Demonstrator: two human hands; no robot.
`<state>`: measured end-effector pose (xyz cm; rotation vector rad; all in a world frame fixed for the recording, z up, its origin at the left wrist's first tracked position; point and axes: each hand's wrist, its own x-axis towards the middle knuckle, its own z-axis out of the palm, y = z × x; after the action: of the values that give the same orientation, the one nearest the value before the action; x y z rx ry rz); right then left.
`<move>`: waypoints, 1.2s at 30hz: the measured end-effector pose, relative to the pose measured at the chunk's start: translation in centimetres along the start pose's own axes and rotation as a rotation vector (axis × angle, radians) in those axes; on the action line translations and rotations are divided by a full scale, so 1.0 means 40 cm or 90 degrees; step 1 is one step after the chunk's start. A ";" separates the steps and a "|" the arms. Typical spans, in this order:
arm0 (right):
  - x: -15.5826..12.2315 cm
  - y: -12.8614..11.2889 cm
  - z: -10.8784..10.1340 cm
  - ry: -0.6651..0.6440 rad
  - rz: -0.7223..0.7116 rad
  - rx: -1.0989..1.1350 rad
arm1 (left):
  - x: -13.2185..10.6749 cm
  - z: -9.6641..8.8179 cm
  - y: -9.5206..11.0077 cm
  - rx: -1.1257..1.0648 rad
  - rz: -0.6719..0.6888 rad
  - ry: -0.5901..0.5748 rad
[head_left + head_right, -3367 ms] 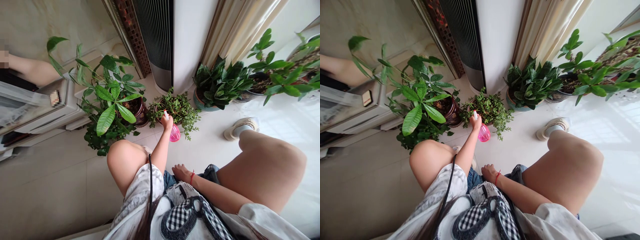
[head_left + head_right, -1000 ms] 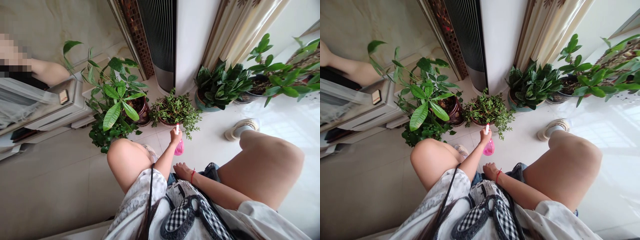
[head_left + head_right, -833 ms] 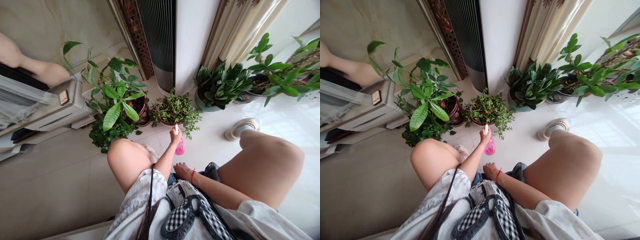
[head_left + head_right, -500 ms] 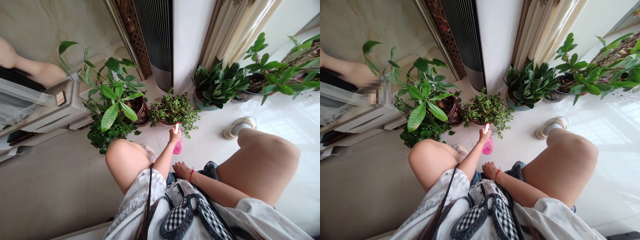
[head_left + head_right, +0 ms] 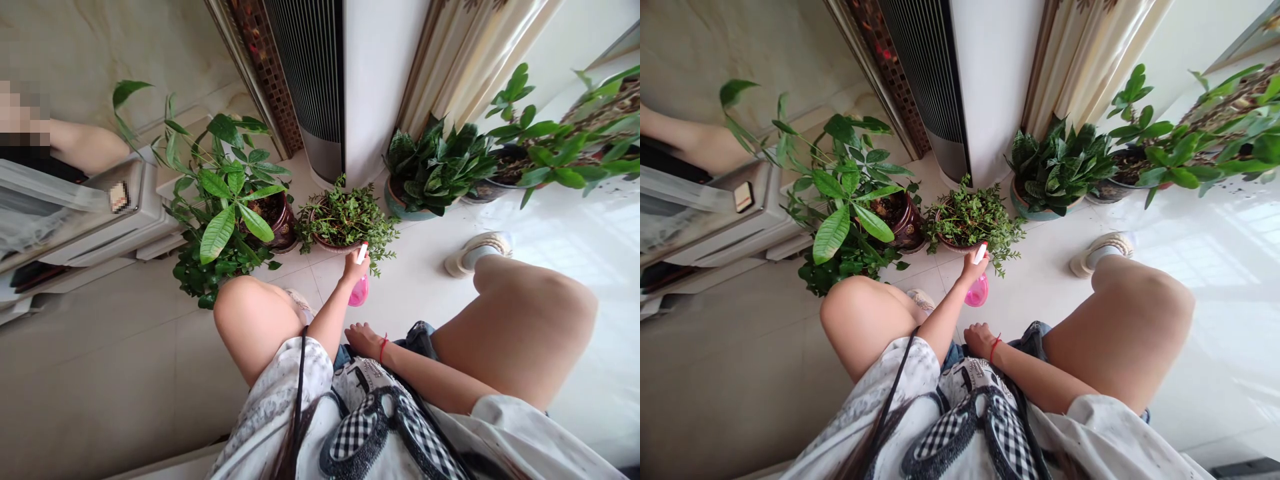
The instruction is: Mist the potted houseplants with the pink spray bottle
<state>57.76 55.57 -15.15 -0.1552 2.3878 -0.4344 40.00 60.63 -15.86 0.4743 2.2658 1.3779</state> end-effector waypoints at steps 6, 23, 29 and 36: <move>-0.002 0.006 -0.002 0.002 0.002 0.006 | 0.002 0.013 0.011 0.008 0.007 -0.019; -0.008 0.006 -0.006 -0.005 0.006 0.012 | 0.023 0.008 0.029 -0.020 0.034 0.073; -0.004 0.003 -0.007 -0.007 0.010 0.011 | 0.018 0.012 0.033 -0.044 0.031 0.076; -0.006 0.005 -0.005 0.002 0.008 0.017 | 0.033 -0.003 0.028 -0.054 -0.021 0.145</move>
<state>57.81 55.88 -14.93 -0.1279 2.3840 -0.4612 38.90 61.69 -15.08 0.2621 2.3679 1.5737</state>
